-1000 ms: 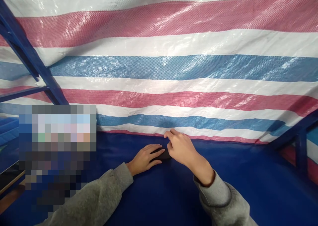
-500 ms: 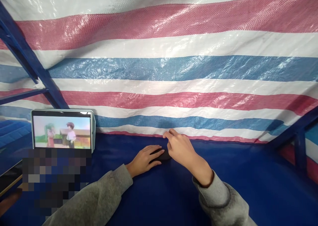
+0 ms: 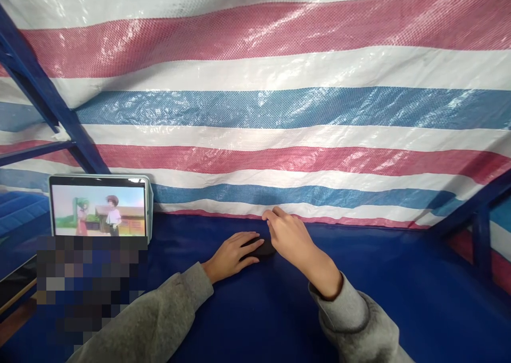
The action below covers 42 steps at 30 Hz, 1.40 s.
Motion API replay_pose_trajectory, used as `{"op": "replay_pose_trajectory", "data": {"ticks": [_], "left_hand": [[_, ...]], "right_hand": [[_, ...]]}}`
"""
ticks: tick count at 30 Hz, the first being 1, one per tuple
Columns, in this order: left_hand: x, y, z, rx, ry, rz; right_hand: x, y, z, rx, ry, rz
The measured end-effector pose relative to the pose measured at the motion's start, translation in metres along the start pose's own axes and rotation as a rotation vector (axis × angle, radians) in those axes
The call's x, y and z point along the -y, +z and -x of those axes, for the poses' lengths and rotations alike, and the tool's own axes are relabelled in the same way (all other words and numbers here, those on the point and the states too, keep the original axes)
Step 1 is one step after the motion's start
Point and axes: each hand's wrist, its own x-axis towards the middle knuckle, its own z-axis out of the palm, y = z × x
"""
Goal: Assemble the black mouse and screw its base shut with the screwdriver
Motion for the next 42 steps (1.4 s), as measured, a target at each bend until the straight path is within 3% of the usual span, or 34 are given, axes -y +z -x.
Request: {"op": "replay_pose_trajectory", "data": {"ticks": [37, 42], "left_hand": [[-0.0002, -0.0004, -0.0002, -0.001, 0.009, -0.009], [-0.0021, -0.0028, -0.001, 0.016, 0.005, -0.002]], "right_hand": [[-0.0014, -0.0031, 0.0013, 0.02, -0.034, -0.006], [-0.0027, -0.0022, -0.001, -0.004, 0.038, -0.021]]}}
